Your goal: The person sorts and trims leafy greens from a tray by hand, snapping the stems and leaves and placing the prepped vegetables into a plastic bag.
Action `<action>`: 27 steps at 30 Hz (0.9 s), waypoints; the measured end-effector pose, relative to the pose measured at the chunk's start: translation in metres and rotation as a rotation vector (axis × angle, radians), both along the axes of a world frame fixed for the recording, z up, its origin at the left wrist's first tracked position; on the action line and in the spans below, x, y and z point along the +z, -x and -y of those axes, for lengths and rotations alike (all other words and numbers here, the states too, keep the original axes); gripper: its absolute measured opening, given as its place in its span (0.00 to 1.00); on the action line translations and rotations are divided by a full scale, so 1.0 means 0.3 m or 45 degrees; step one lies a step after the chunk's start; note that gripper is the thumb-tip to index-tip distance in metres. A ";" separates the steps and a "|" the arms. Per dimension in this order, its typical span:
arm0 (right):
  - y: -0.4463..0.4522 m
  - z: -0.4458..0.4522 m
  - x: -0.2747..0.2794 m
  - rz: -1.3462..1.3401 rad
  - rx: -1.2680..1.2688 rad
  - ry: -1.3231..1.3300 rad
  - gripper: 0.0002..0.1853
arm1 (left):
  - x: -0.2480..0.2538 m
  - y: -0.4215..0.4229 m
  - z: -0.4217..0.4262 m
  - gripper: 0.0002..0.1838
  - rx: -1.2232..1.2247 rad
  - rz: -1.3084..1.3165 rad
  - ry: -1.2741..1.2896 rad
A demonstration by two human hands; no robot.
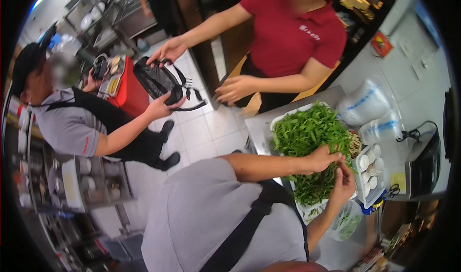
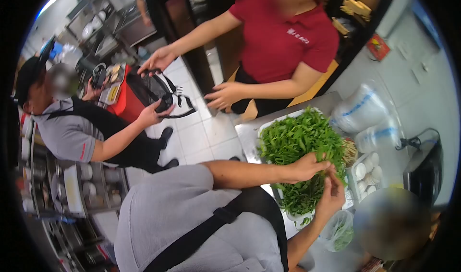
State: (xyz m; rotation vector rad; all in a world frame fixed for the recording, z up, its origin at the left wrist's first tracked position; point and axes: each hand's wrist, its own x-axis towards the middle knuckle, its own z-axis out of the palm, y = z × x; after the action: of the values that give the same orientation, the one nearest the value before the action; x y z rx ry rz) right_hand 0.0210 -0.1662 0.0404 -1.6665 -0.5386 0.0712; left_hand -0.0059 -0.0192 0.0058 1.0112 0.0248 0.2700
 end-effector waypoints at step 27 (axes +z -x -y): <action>0.006 0.466 -0.027 -0.134 -0.261 0.719 0.16 | 0.100 0.067 -0.122 0.10 -0.062 -0.157 0.126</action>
State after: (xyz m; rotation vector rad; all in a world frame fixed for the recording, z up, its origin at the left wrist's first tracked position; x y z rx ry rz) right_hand 0.0191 -0.3061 0.0324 -2.2455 -0.2749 0.1718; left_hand -0.0260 0.0174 0.0358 0.9275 0.1240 0.1599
